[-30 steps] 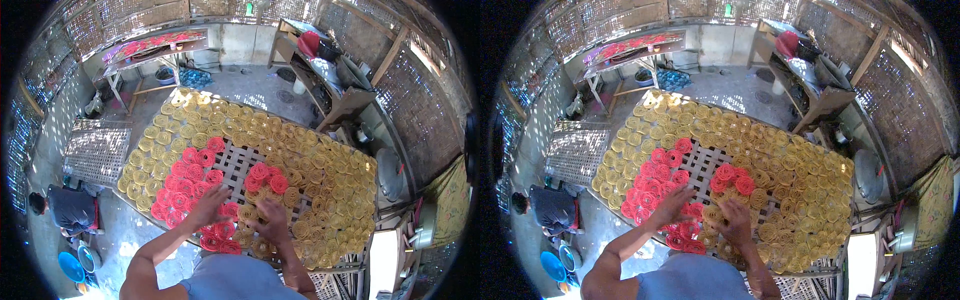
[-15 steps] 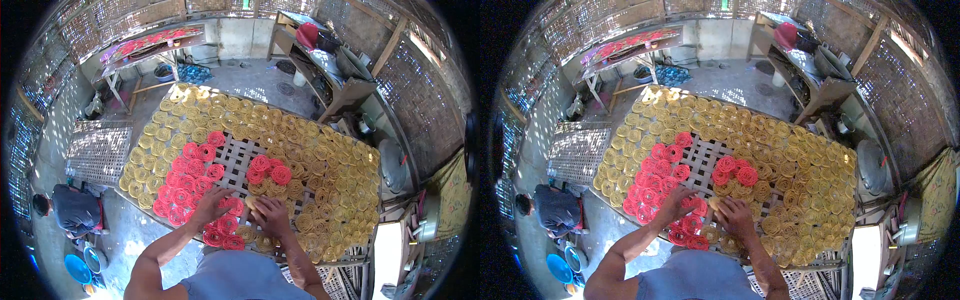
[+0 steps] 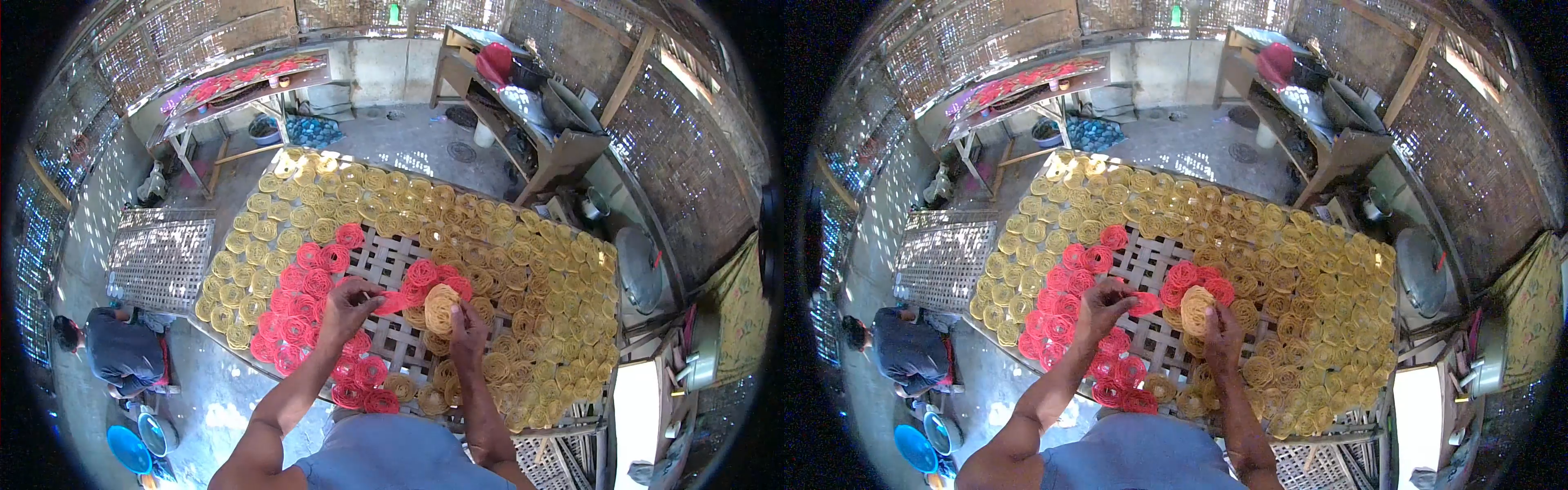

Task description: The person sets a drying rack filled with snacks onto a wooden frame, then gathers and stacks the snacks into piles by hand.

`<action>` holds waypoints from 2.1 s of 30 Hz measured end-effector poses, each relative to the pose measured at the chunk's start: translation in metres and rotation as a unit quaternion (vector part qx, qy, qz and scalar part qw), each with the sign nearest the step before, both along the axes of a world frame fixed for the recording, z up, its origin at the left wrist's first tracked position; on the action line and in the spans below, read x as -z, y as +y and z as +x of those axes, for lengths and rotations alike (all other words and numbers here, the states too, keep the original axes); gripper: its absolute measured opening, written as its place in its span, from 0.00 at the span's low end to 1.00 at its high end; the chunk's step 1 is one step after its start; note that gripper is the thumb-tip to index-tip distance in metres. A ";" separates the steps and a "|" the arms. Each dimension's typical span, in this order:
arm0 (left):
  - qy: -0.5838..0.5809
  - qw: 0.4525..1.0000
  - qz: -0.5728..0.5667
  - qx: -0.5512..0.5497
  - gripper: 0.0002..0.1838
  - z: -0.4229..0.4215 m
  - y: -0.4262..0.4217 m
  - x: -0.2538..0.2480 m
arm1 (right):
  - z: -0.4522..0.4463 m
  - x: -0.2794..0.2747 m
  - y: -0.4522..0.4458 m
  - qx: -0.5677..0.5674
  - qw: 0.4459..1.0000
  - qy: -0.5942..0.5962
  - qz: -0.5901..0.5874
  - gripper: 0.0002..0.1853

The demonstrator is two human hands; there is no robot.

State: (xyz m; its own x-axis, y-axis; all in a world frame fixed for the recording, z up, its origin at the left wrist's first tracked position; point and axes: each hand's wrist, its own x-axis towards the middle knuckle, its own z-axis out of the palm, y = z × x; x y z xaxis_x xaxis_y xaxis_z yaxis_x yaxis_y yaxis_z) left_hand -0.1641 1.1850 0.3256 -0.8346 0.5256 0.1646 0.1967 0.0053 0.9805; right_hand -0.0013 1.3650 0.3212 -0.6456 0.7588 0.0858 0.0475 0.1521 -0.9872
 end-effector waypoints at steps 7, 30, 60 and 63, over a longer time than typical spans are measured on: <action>-0.103 0.987 0.020 0.118 0.38 0.017 0.031 0.002 | 0.004 0.021 0.015 -0.012 0.999 0.002 -0.040 0.20; 0.339 0.825 -0.208 0.402 0.41 0.065 -0.074 0.019 | 0.097 0.033 -0.021 -0.218 0.833 -0.183 0.475 0.27; 0.264 0.937 -0.193 0.120 0.46 0.038 0.024 -0.001 | 0.066 0.031 0.034 0.065 0.870 -0.284 0.398 0.53; 0.313 0.921 -0.234 0.009 0.50 0.011 0.084 0.032 | 0.046 0.030 0.020 0.055 0.821 -0.367 0.433 0.63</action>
